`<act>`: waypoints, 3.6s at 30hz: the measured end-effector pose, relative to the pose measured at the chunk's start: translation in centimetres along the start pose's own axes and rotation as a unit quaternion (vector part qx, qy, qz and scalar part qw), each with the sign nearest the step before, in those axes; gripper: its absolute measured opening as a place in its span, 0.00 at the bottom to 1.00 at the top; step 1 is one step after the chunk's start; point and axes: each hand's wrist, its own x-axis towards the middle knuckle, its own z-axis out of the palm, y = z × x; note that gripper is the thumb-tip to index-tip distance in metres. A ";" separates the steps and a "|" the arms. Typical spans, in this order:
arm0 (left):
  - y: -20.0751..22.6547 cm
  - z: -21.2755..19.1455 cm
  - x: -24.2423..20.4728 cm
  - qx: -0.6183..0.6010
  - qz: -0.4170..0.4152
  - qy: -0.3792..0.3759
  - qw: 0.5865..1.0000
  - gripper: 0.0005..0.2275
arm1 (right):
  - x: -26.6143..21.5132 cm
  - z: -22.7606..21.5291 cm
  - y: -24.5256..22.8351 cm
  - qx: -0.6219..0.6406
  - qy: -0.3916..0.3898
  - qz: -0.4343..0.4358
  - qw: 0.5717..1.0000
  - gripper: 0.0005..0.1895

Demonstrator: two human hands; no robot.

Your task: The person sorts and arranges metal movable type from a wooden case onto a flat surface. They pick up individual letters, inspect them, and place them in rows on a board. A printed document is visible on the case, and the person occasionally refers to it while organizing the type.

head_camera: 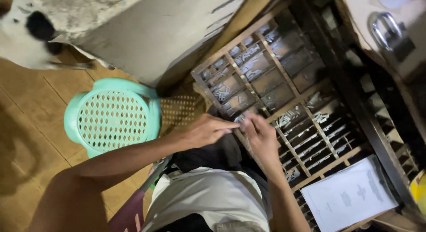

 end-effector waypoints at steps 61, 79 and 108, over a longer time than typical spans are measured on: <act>12.1 3.5 4.5 0.189 0.199 0.087 0.958 0.16 | -6.6 -5.7 3.5 0.248 0.133 -0.106 0.954 0.05; 12.5 3.4 5.6 0.121 0.222 0.051 0.966 0.15 | -7.3 -5.0 0.5 0.198 0.123 -0.053 0.971 0.07; 12.4 4.9 6.6 -0.222 -0.221 0.001 0.950 0.12 | -7.9 -6.5 2.3 0.034 0.107 -0.146 0.983 0.10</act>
